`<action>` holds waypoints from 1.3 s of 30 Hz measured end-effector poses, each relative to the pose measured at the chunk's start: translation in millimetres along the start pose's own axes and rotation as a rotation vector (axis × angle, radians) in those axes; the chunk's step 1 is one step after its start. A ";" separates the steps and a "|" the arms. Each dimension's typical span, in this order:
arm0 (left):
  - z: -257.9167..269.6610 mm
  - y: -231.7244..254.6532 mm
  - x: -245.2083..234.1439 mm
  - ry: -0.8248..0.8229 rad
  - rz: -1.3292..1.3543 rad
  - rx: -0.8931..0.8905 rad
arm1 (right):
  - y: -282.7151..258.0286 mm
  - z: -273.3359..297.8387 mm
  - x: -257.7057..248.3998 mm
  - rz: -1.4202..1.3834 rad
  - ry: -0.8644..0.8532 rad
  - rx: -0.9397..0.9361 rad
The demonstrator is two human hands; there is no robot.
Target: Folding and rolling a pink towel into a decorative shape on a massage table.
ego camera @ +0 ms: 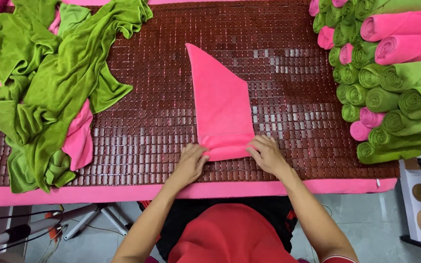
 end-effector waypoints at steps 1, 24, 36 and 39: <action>-2.9 -0.8 1.0 0.000 0.001 -0.001 | 4.6 -2.8 8.6 -0.001 -0.001 0.000; -12.0 -5.5 -31.9 0.128 -0.065 0.139 | -46.1 -36.7 24.9 0.363 0.135 -0.171; -31.7 -22.9 -24.9 0.318 0.039 0.100 | -65.5 -49.2 52.5 0.455 0.232 -0.143; -40.1 -47.0 7.3 0.272 0.074 0.160 | -64.7 -65.9 46.9 0.506 0.208 -0.159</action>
Point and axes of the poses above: each hand's wrist, its own z-axis away from the middle knuckle, its own x-axis out of the palm, y = z × x, the point moved 9 cm from there along -z, towards the middle knuckle, and after that the axes turned 10 degrees about -y, right-handed, at the moved point
